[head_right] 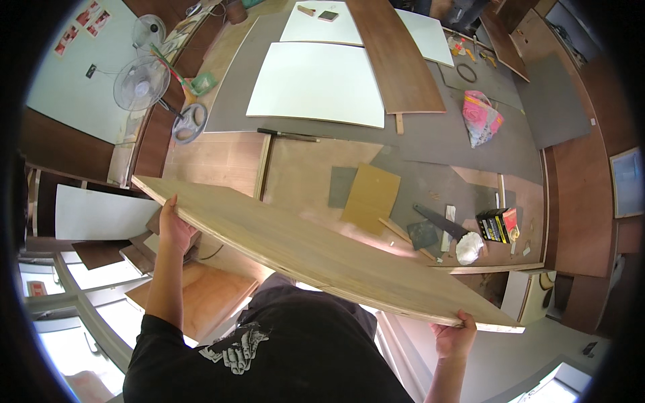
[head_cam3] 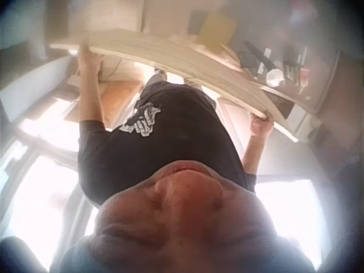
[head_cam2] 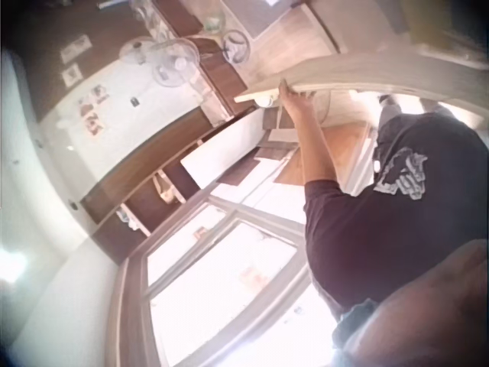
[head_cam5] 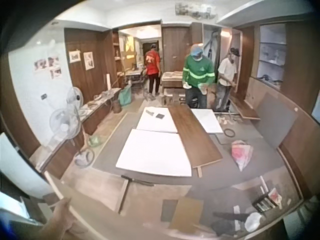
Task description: The person assembles a wooden cabinet frame by aligning and fitting wooden panels and side pieces together. They repeatedly lift, rotate, and position the panels to join them into a rectangular structure while other workers handle materials in the background.
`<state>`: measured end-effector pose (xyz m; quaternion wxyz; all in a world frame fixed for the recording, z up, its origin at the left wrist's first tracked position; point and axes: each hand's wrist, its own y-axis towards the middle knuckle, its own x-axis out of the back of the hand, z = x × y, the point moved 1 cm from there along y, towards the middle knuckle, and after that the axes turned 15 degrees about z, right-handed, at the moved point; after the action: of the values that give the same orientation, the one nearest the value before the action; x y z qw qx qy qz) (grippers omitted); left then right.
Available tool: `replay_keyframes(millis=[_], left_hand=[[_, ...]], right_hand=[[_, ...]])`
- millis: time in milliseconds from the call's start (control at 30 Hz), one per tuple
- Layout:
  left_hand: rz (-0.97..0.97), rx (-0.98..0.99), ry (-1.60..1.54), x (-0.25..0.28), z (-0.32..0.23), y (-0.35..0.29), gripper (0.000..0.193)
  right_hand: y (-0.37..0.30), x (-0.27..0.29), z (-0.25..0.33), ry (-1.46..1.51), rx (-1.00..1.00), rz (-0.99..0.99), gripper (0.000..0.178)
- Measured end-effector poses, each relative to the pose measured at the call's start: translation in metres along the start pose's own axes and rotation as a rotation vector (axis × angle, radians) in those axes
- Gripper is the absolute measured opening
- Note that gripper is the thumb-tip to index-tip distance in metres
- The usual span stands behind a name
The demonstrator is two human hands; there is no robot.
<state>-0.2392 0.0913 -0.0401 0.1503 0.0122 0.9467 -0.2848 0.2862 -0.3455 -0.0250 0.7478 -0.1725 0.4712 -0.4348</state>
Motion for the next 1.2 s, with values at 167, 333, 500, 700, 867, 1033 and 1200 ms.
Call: replay_keyframes(millis=[167, 333, 500, 700, 867, 1033, 1200], left_hand=[[-0.089, -0.098, -0.031, 0.025, -0.019, 0.015, 0.092], [-0.12, -0.313, -0.017, 0.068, -0.037, 0.058, 0.093], [0.017, -0.521, -0.103, 0.105, -0.043, 0.098, 0.084], [-0.054, -0.418, -0.013, 0.088, -0.043, 0.088, 0.093], [-0.042, -0.442, 0.055, 0.111, -0.038, 0.106, 0.093], [-0.064, -0.402, 0.045, 0.113, -0.037, 0.101, 0.089], [-0.185, -0.341, 0.055, 0.119, -0.035, 0.09, 0.086]], right_hand=[[-0.01, -0.027, -0.009, -0.009, 0.038, -0.043, 0.049], [0.012, -0.009, -0.02, -0.05, 0.249, -0.157, 0.062], [0.017, 0.003, -0.021, -0.04, 0.325, -0.21, 0.054], [0.021, 0.007, -0.021, -0.138, 0.359, -0.264, 0.044], [0.032, 0.011, -0.017, -0.143, 0.336, -0.239, 0.04], [0.02, 0.014, -0.031, -0.127, 0.366, -0.279, 0.04], [0.022, 0.027, -0.036, -0.079, 0.381, -0.232, 0.046]])
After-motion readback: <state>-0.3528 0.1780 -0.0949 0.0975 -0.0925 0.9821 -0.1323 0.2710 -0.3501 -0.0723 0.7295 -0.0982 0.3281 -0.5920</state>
